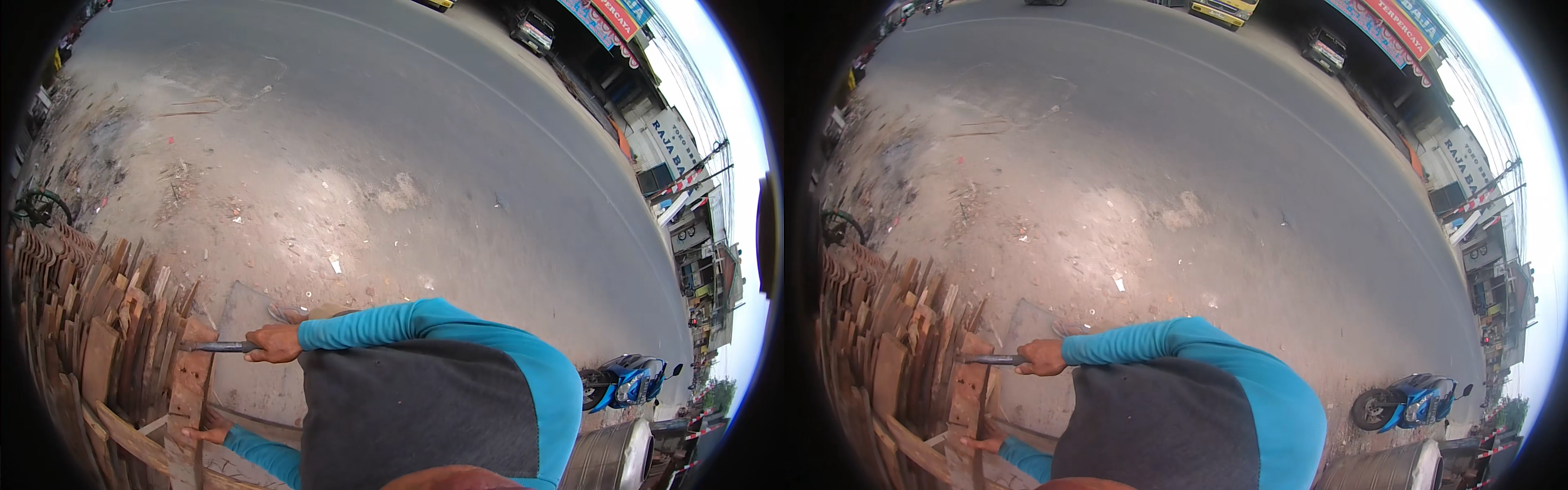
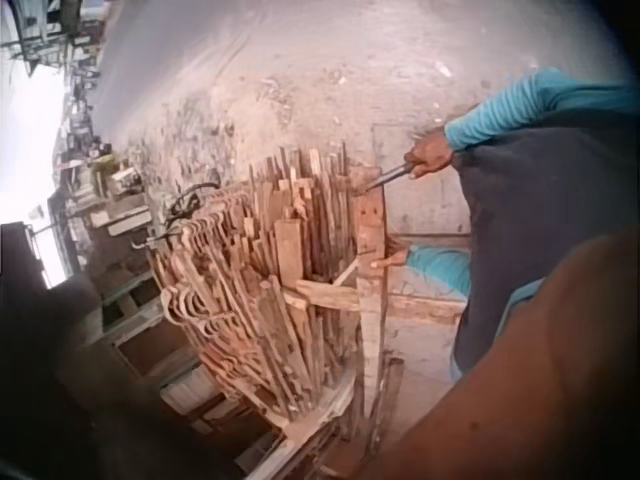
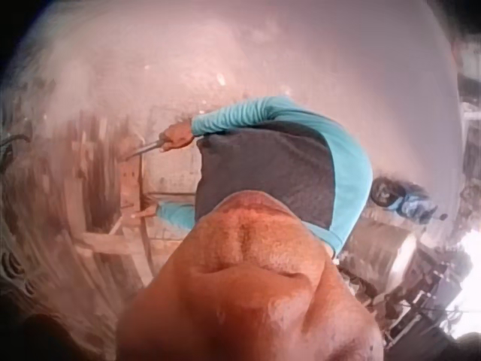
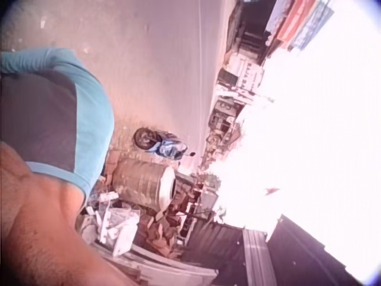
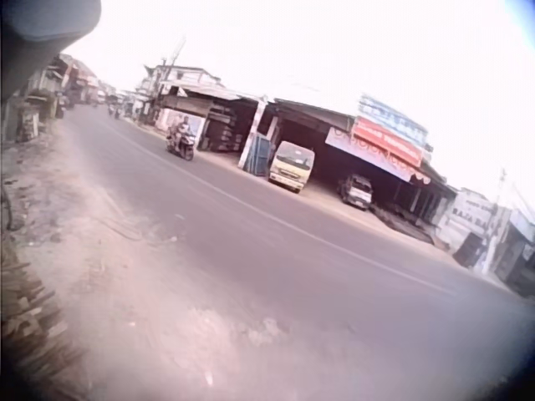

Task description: The person hammers several nails into a long wooden board placed across a workbench, periodically checking and adjusting the board's position.

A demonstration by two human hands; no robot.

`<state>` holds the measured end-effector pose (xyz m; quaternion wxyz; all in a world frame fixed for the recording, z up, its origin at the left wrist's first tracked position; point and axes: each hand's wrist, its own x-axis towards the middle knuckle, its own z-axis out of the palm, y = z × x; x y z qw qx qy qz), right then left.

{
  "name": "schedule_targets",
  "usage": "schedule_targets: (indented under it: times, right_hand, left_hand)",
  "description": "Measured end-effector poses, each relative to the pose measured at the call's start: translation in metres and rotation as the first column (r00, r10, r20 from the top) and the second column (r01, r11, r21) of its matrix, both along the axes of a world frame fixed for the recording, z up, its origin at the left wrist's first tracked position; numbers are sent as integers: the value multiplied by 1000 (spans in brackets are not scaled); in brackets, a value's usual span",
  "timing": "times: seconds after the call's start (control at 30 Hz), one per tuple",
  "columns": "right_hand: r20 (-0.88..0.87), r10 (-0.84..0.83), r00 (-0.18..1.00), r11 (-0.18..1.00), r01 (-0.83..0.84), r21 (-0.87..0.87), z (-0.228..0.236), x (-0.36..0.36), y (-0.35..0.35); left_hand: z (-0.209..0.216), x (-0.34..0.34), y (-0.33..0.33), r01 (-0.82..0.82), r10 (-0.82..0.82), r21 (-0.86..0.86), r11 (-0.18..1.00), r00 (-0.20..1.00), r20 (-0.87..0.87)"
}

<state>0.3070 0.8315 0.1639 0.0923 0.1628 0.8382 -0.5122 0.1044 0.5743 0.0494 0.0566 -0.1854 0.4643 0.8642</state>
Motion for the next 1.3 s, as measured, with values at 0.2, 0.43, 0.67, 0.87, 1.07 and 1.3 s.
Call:
schedule_targets:
  times: [0.2, 0.43, 0.67, 0.87, 1.07, 1.3]
  right_hand:
    - [-18, 26, 999, 1000, -26, -2, -4, -23, -13]
    - [-462, -270, 845, 937, 120, -327, 67, -21, -39]
    - [-66, 15, 998, 977, 0, 214, 1, -34, -27]
    - [-658, -228, 718, 951, 19, -308, 117, -32, -23]
    - [-689, -232, 687, 905, -107, -412, 31, -29, -12]
    - [-220, -239, 946, 937, 166, -306, 57, -25, -20]
  left_hand:
    - [14, 8, -25, -21, 28, 82, 996, 996, -81]
    - [-11, -8, -19, -2, 9, 177, 984, 999, -37]
    - [-7, 0, -20, -60, 62, 166, 984, 998, -11]
    - [-5, 5, -20, -76, 74, 155, 985, 997, 20]
    - [-4, -3, -17, -41, 43, 183, 982, 999, -11]
    - [-15, -1, -24, -41, 45, 135, 990, 999, -25]
